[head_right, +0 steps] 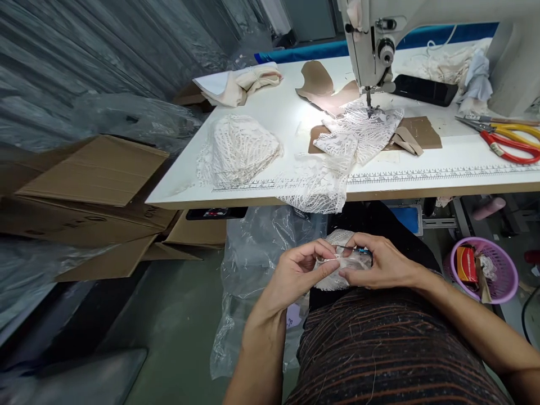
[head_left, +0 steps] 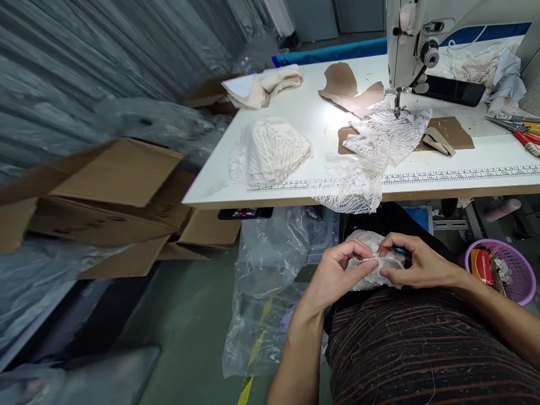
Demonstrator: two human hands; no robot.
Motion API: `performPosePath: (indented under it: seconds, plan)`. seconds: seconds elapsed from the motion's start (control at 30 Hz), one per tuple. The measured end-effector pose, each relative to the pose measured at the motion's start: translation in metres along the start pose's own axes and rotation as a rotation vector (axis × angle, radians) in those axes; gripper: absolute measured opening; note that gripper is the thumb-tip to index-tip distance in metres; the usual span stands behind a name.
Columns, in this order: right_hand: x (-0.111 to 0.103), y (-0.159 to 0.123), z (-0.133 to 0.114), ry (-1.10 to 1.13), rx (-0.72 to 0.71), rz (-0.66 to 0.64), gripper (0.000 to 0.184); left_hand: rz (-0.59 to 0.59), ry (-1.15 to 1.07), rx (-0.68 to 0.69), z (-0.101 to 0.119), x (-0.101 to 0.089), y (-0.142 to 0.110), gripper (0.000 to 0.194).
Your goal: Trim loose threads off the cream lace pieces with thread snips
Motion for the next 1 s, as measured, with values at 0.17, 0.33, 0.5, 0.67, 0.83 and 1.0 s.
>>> performPosePath:
  seconds: [0.17,0.33,0.5,0.67,0.83,1.0]
  plan:
    - [0.002,0.001,0.004,0.085,0.034,0.037,0.025,0.054,-0.078,-0.050,0.000,-0.002,-0.001,0.032]
    - [0.003,-0.001,0.005,0.163,0.067,0.116,0.029,0.102,-0.161,-0.065,-0.004,-0.002,-0.005,0.033]
    - [0.005,-0.002,0.007,0.174,0.078,0.176,0.034,0.146,-0.113,-0.093,-0.003,0.000,-0.007,0.033]
    - [0.007,-0.003,0.009,0.178,0.093,0.184,0.036,0.192,-0.065,-0.090,-0.004,0.001,-0.008,0.035]
    - [0.007,-0.006,0.012,0.137,0.064,0.172,0.031,0.204,-0.015,-0.082,-0.010,0.001,-0.009,0.035]
    - [0.002,-0.012,0.024,0.047,0.080,0.161,0.029,0.217,-0.016,-0.091,-0.017,-0.001,-0.006,0.039]
Point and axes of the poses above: each hand's wrist, its own y-axis towards the middle knuckle, its own x-axis out of the palm, z = x × y, the point moved 2 cm from there along y, towards the middle knuckle, and after that the axes turned 9 degrees about y, right-handed, at the moved point
